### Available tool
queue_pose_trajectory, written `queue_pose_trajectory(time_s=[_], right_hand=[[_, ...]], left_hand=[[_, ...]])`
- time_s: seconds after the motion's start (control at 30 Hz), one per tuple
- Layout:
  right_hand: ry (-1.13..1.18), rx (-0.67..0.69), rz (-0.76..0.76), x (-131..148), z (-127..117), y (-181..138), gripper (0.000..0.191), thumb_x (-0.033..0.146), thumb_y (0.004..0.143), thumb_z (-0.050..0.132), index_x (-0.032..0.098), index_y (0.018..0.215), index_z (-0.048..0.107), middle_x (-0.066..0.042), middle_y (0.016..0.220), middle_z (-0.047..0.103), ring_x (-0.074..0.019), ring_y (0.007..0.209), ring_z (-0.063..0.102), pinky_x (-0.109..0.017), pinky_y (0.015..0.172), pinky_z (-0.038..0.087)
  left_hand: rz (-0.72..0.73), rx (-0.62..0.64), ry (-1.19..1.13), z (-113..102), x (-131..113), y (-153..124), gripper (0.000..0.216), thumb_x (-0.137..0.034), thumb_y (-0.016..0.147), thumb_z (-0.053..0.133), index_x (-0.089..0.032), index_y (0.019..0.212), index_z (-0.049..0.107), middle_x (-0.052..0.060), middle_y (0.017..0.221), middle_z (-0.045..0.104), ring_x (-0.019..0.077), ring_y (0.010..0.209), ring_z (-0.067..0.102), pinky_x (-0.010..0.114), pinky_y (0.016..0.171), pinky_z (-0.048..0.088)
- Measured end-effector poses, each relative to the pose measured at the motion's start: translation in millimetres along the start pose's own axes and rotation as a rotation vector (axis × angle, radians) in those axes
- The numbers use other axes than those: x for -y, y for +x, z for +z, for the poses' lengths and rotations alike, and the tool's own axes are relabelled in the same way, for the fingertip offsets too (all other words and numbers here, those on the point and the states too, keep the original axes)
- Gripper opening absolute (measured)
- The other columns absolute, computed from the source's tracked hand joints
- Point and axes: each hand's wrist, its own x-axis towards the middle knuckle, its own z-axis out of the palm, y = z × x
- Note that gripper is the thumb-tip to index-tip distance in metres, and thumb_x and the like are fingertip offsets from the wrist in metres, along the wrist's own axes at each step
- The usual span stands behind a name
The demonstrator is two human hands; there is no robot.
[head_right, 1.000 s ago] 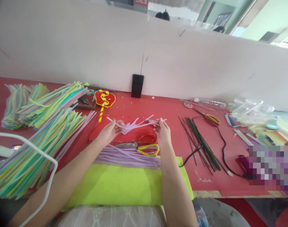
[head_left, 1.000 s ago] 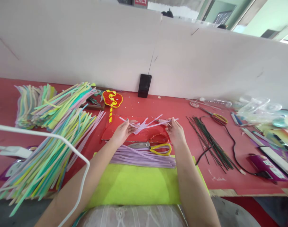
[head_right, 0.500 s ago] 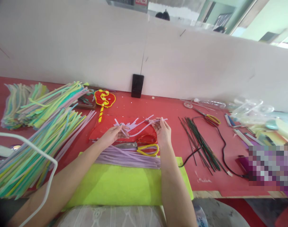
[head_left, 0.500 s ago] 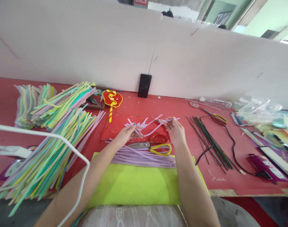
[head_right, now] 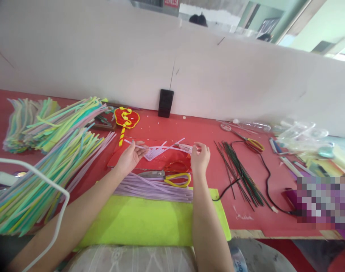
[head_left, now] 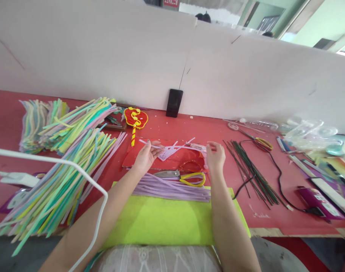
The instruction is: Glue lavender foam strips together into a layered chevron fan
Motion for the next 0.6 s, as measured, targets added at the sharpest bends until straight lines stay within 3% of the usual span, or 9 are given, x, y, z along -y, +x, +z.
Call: queue_pose_trajectory(time_s=[0.1, 0.3, 0.47, 0.6], right_hand=[[-0.153, 0.031, -0.065, -4, -5, 0, 0.023, 0.028, 0.071, 0.047, 0.018, 0.085, 0.062, -0.007, 0.092, 0.06, -0.0167, 0.074, 0.054, -0.033, 0.077, 0.042], [-0.33, 0.286, 0.01, -23, -8, 0, 0.022, 0.038, 0.07, 0.054, 0.02, 0.083, 0.054, -0.005, 0.082, 0.06, -0.0206, 0.079, 0.055, -0.032, 0.071, 0.042], [-0.324, 0.301, 0.079, -23, -6, -6, 0.026, 0.043, 0.077, 0.051, 0.021, 0.091, 0.05, -0.005, 0.082, 0.062, -0.0186, 0.071, 0.056, -0.029, 0.063, 0.041], [-0.357, 0.281, 0.045, -23, -9, -7, 0.029, 0.047, 0.079, 0.049, 0.021, 0.092, 0.05, -0.007, 0.085, 0.063, -0.0207, 0.078, 0.058, -0.031, 0.066, 0.042]], left_hand=[[0.023, -0.015, -0.004, -1, -1, 0, 0.028, -0.038, 0.09, 0.046, -0.014, 0.086, 0.061, 0.007, 0.079, 0.071, 0.0182, 0.084, 0.068, 0.034, 0.088, 0.049], [0.005, -0.067, 0.081, -3, 6, 1, 0.033, -0.044, 0.084, 0.053, -0.013, 0.082, 0.061, 0.009, 0.076, 0.07, 0.02, 0.086, 0.067, 0.035, 0.088, 0.046], [0.013, -0.089, 0.106, -5, 11, 2, 0.033, -0.047, 0.08, 0.057, -0.014, 0.079, 0.061, 0.007, 0.072, 0.069, 0.0203, 0.088, 0.066, 0.034, 0.088, 0.045], [0.009, -0.076, 0.123, -6, 11, 3, 0.034, -0.048, 0.079, 0.058, -0.014, 0.078, 0.062, 0.007, 0.071, 0.068, 0.0205, 0.089, 0.066, 0.034, 0.088, 0.044]])
